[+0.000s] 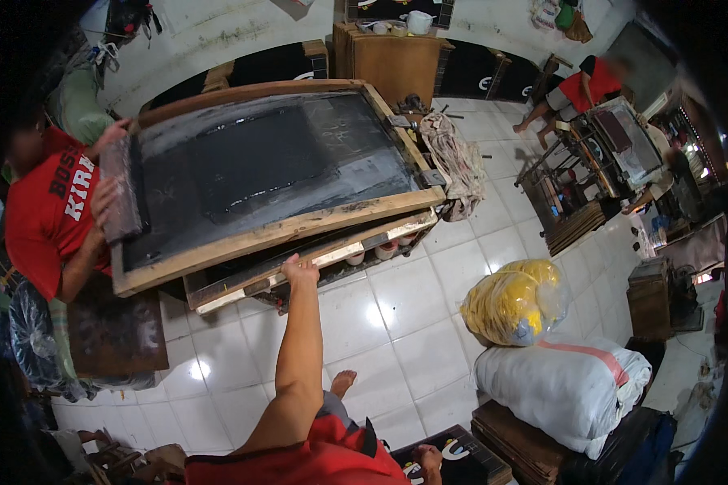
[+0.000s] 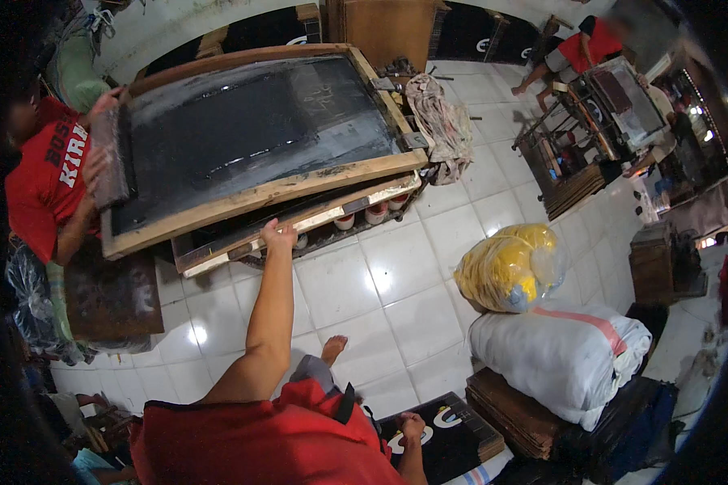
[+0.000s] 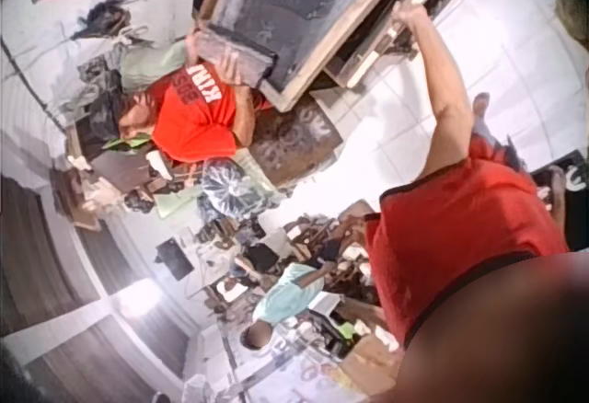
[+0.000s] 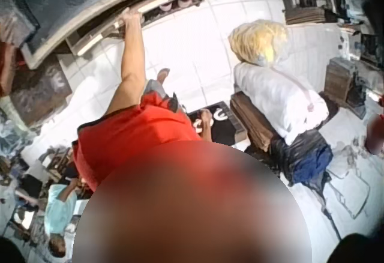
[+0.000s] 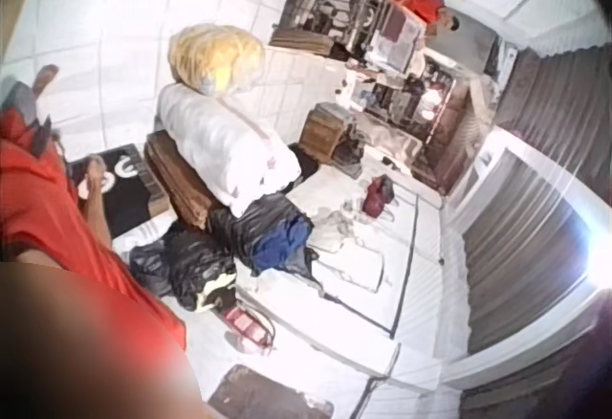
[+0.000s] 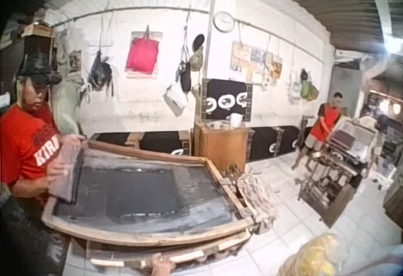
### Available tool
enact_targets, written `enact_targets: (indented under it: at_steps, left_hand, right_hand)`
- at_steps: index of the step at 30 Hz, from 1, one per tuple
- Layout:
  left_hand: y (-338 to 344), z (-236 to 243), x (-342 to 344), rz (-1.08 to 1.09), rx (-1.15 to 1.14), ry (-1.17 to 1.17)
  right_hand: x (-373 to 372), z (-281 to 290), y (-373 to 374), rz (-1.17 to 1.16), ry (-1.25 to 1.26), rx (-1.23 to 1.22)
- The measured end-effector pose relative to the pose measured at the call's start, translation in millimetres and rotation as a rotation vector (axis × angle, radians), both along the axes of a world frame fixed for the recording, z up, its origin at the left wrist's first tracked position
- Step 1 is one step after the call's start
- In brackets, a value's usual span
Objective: The person repeatedly picks up printed black t-shirts from a screen printing frame, inspects the printed design, and stacks them on a nearby pile. The person handles the shirts one at a time in a repetitive cycle.
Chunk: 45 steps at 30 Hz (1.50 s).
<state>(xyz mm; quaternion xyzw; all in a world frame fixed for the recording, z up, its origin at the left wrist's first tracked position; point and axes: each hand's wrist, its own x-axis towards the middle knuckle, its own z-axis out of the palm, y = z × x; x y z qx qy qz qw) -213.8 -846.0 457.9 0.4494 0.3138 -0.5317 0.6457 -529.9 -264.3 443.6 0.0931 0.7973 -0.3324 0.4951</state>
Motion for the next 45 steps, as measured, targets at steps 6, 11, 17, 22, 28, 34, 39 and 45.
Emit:
enact_targets:
  at_steps: [6, 11, 17, 22, 28, 34, 39, 45]
  left_hand:
    - [-5, 11, 2, -0.024, -0.181, -0.167]
    - [-31, 53, 24, -0.172, -0.611, -0.269]
    - [35, 84, 54, -0.229, -0.725, -0.229]
    - [213, 105, 85, -0.299, -0.691, -0.222]
    - [454, 134, 148, -0.499, -0.611, -0.139]
    - [607, 154, 183, -0.723, -0.647, -0.007]
    - [633, 179, 174, -0.915, -0.850, 0.155]
    - [609, 210, 149, -1.122, -1.036, 0.368]
  right_hand:
    - [-6, 11, -4, 0.006, 0.017, -0.053]
    - [-19, 25, 11, 0.025, 0.061, -0.039]
    - [-22, 33, 25, 0.099, 0.145, -0.140]
    - [-31, 83, 21, 0.332, 0.319, -0.492]
    - [-55, 220, 20, 0.597, 0.772, -0.609]
    - [-44, 353, 34, 0.770, 1.042, -0.703]
    - [-70, 443, 7, 1.072, 1.532, -0.431]
    - [-113, 531, 4, 1.020, 1.646, -0.274]
